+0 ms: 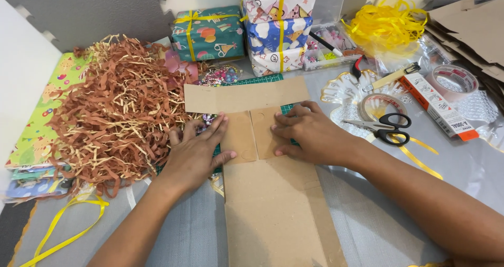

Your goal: The person folds a flat cardboard box along pre-scored lines, tucks in the side flaps, and secures the bottom tabs to form a rectangular box. The person then picks up a wrapped gift and places it into the assembled box.

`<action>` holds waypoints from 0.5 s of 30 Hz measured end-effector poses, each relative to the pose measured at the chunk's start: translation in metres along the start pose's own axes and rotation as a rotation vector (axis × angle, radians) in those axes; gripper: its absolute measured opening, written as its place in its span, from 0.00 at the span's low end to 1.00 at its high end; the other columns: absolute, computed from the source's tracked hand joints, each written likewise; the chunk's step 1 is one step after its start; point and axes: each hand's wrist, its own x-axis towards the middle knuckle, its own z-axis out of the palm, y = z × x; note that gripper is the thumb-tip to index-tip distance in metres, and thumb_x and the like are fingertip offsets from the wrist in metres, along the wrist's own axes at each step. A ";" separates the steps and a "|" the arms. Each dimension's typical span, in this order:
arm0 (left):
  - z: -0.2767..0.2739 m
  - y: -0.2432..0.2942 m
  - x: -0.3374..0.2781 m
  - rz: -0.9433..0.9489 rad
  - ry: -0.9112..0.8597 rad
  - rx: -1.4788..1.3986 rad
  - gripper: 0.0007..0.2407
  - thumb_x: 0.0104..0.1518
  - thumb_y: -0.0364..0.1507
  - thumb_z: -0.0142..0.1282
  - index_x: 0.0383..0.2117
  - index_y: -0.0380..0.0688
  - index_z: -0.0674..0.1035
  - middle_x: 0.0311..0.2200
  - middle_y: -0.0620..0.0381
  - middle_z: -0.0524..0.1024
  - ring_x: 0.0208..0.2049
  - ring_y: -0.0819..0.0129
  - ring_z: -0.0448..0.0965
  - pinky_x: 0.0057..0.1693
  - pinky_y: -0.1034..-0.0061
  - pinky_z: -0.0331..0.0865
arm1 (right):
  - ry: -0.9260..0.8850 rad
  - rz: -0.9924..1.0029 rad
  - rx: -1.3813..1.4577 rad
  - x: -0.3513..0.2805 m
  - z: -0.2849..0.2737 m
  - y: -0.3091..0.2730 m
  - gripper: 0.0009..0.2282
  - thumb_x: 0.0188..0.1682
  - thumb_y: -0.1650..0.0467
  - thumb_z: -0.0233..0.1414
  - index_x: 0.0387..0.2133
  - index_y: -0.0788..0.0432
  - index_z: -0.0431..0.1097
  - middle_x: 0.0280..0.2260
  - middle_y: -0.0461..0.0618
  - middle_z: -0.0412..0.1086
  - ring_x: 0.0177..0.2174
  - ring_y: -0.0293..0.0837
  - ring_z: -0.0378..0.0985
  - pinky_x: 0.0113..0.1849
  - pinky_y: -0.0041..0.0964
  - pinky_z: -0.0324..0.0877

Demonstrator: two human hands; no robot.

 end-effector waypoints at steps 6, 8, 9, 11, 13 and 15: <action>0.000 -0.002 0.000 0.024 0.003 0.030 0.34 0.74 0.56 0.43 0.83 0.54 0.62 0.85 0.62 0.58 0.71 0.45 0.60 0.67 0.37 0.45 | -0.019 -0.002 -0.115 0.000 -0.005 -0.005 0.25 0.59 0.48 0.60 0.59 0.48 0.84 0.62 0.53 0.82 0.61 0.52 0.79 0.70 0.70 0.54; 0.002 -0.005 -0.001 0.043 0.016 0.021 0.35 0.74 0.57 0.41 0.83 0.54 0.63 0.85 0.62 0.59 0.71 0.46 0.60 0.67 0.38 0.45 | -0.019 0.021 -0.074 0.000 -0.017 -0.006 0.22 0.57 0.49 0.62 0.56 0.47 0.85 0.58 0.51 0.84 0.58 0.52 0.80 0.70 0.71 0.55; 0.002 -0.006 -0.001 0.062 0.027 0.014 0.35 0.75 0.57 0.40 0.83 0.53 0.64 0.84 0.61 0.60 0.71 0.47 0.60 0.67 0.39 0.45 | -0.019 0.046 -0.031 -0.001 -0.023 -0.006 0.20 0.56 0.51 0.64 0.53 0.46 0.87 0.55 0.48 0.86 0.56 0.52 0.82 0.70 0.71 0.56; 0.002 -0.007 -0.002 0.074 0.040 0.016 0.35 0.75 0.57 0.40 0.83 0.54 0.64 0.84 0.61 0.60 0.71 0.47 0.60 0.68 0.39 0.46 | 0.070 0.106 0.068 0.002 -0.023 0.008 0.16 0.57 0.56 0.64 0.51 0.48 0.87 0.52 0.49 0.87 0.55 0.53 0.82 0.69 0.69 0.59; 0.003 -0.007 -0.002 0.082 0.058 0.011 0.34 0.75 0.57 0.39 0.83 0.54 0.64 0.84 0.62 0.60 0.71 0.47 0.60 0.68 0.39 0.46 | 0.155 0.160 0.161 0.010 -0.013 0.033 0.12 0.59 0.60 0.64 0.48 0.50 0.87 0.49 0.49 0.88 0.55 0.54 0.83 0.68 0.66 0.62; 0.002 -0.007 -0.003 0.086 0.056 -0.003 0.34 0.75 0.58 0.38 0.82 0.53 0.65 0.84 0.61 0.60 0.71 0.47 0.61 0.68 0.40 0.46 | 0.295 0.204 0.175 0.025 0.008 0.067 0.11 0.62 0.62 0.62 0.53 0.50 0.85 0.53 0.50 0.84 0.56 0.55 0.80 0.63 0.64 0.68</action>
